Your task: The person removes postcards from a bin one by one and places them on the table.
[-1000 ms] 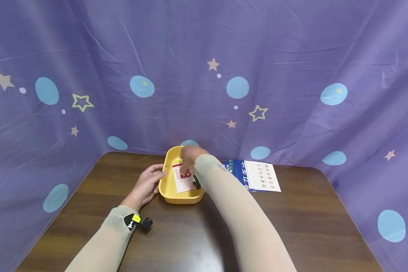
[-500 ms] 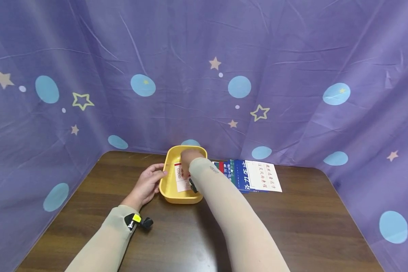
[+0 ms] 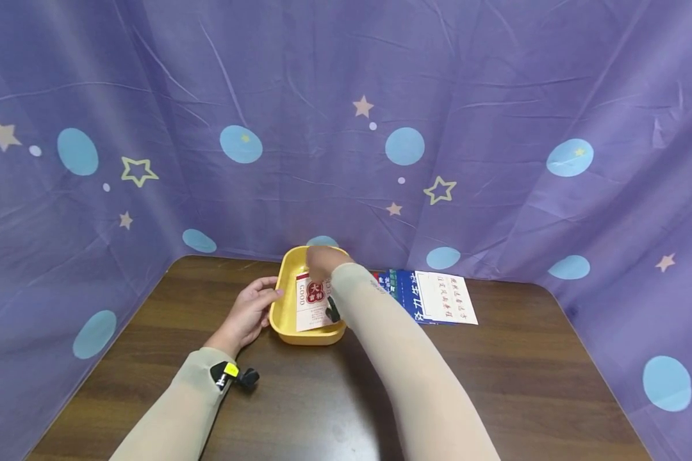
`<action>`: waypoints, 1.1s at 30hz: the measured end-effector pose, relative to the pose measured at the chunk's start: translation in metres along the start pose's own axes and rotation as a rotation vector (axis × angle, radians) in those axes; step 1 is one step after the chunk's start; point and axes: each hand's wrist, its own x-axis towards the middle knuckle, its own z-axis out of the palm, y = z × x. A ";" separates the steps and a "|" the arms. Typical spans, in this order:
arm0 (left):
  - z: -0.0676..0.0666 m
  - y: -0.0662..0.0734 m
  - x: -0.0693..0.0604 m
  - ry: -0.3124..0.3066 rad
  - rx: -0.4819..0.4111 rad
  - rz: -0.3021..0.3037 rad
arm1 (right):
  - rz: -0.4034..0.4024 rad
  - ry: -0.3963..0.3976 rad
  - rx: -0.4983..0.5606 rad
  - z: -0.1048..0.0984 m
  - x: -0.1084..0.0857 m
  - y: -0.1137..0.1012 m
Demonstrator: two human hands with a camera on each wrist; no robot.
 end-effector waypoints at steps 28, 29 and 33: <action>-0.002 -0.003 0.004 0.004 0.051 -0.014 | 0.180 0.509 1.037 -0.004 -0.153 0.206; -0.003 -0.003 0.004 0.007 0.049 -0.015 | 0.222 0.530 1.008 0.000 -0.156 0.217; -0.003 -0.002 0.004 0.007 0.057 -0.019 | 0.361 0.598 0.896 0.014 -0.168 0.256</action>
